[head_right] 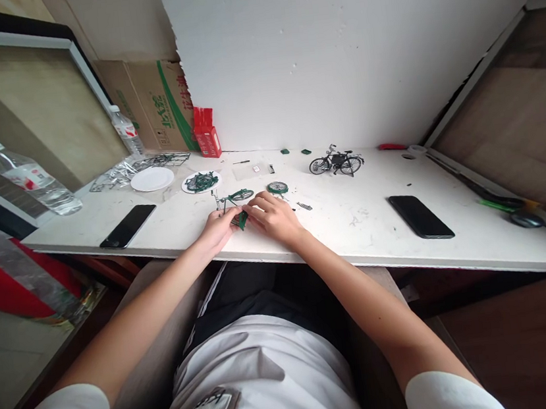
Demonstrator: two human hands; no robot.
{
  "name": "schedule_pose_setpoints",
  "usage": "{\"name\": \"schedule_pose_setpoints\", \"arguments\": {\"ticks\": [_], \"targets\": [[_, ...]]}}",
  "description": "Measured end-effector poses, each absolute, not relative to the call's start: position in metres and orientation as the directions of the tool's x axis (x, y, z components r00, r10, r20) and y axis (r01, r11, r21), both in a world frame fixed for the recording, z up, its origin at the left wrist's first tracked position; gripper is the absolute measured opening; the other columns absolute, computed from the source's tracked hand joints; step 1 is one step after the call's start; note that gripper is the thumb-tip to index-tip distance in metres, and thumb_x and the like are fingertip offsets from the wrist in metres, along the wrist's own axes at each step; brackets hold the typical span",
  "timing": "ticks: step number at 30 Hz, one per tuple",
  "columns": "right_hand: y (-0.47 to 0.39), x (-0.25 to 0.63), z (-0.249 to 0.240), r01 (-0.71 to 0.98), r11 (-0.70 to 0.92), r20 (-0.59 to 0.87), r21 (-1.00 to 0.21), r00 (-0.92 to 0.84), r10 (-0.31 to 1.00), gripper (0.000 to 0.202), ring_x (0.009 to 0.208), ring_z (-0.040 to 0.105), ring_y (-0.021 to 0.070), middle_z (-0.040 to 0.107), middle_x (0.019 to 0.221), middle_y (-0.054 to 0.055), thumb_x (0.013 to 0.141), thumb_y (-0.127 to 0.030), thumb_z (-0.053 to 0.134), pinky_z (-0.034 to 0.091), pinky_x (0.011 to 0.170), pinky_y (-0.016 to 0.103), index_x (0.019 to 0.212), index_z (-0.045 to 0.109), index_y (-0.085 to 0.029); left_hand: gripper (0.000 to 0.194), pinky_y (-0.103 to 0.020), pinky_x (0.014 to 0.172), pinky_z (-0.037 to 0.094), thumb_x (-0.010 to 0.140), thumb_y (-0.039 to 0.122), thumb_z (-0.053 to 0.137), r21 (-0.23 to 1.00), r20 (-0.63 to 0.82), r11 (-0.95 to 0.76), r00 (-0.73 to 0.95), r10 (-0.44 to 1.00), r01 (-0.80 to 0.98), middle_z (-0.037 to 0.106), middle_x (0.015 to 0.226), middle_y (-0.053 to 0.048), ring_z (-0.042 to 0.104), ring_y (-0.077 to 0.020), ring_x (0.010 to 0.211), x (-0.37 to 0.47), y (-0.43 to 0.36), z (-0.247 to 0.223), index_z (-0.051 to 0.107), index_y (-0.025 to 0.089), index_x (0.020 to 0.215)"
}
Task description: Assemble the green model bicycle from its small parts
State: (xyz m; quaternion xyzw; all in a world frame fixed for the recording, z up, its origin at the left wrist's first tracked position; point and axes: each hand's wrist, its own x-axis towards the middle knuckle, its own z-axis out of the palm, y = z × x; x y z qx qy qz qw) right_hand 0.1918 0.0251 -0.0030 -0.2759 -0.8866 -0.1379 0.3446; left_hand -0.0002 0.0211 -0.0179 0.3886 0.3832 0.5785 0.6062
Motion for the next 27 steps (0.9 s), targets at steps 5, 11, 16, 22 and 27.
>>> {"name": "schedule_pose_setpoints", "arguments": {"ticks": [5, 11, 16, 22, 27], "targets": [[0.022, 0.193, -0.005, 0.598, 0.794, 0.687, 0.112, -0.624, 0.373, 0.030, 0.117, 0.064, 0.0280, 0.075, 0.113, 0.012, 0.107, -0.024, 0.055, 0.055, 0.077, 0.039, 0.134, 0.069, -0.023, 0.028, -0.029, 0.065, 0.045, 0.063, 0.033, 0.090, 0.911, -0.018, 0.030, 0.033, 0.999, -0.412, 0.074, 0.077, -0.007, 0.064, -0.0169, 0.073, 0.001, 0.019, -0.015, 0.075, 0.013, 0.076], [0.020, 0.192, -0.004, 0.607, 0.792, 0.684, 0.064, -0.605, 0.408, 0.032, 0.115, 0.063, 0.0289, 0.075, 0.114, 0.013, 0.106, -0.024, 0.056, 0.057, 0.077, 0.040, 0.135, 0.069, -0.023, 0.029, -0.029, 0.066, 0.046, 0.065, 0.035, 0.089, 0.919, -0.011, 0.025, 0.036, 0.999, -0.395, 0.075, 0.079, -0.008, 0.065, -0.0175, 0.074, 0.000, 0.018, -0.016, 0.077, 0.012, 0.079], [0.020, 0.191, -0.003, 0.592, 0.806, 0.686, 0.011, -0.590, 0.425, 0.031, 0.110, 0.063, 0.0286, 0.074, 0.112, 0.012, 0.104, -0.022, 0.056, 0.057, 0.077, 0.040, 0.132, 0.070, -0.023, 0.028, -0.030, 0.067, 0.046, 0.065, 0.035, 0.088, 0.920, -0.002, 0.019, 0.043, 0.999, -0.391, 0.073, 0.076, -0.007, 0.065, -0.0174, 0.072, -0.001, 0.019, -0.018, 0.076, 0.013, 0.077], [0.016, 0.189, 0.001, 0.567, 0.815, 0.712, -0.122, -0.522, 0.470, 0.031, 0.110, 0.062, 0.0287, 0.073, 0.113, 0.011, 0.103, -0.023, 0.056, 0.057, 0.086, 0.042, 0.131, 0.070, -0.023, 0.028, -0.030, 0.067, 0.047, 0.066, 0.034, 0.089, 0.911, 0.009, 0.011, 0.046, 0.999, -0.413, 0.074, 0.077, -0.007, 0.066, -0.0175, 0.073, -0.001, 0.017, -0.017, 0.074, 0.013, 0.077], [0.021, 0.196, 0.008, 0.601, 0.751, 0.745, -0.274, -0.361, 0.561, 0.031, 0.108, 0.062, 0.0287, 0.075, 0.108, 0.011, 0.106, -0.024, 0.048, 0.057, 0.079, 0.040, 0.130, 0.068, -0.021, 0.032, -0.034, 0.075, 0.052, 0.068, 0.037, 0.089, 0.915, 0.003, 0.030, 0.081, 0.997, -0.402, 0.074, 0.076, -0.009, 0.070, -0.0195, 0.072, -0.001, 0.016, -0.014, 0.072, 0.012, 0.078]]}}
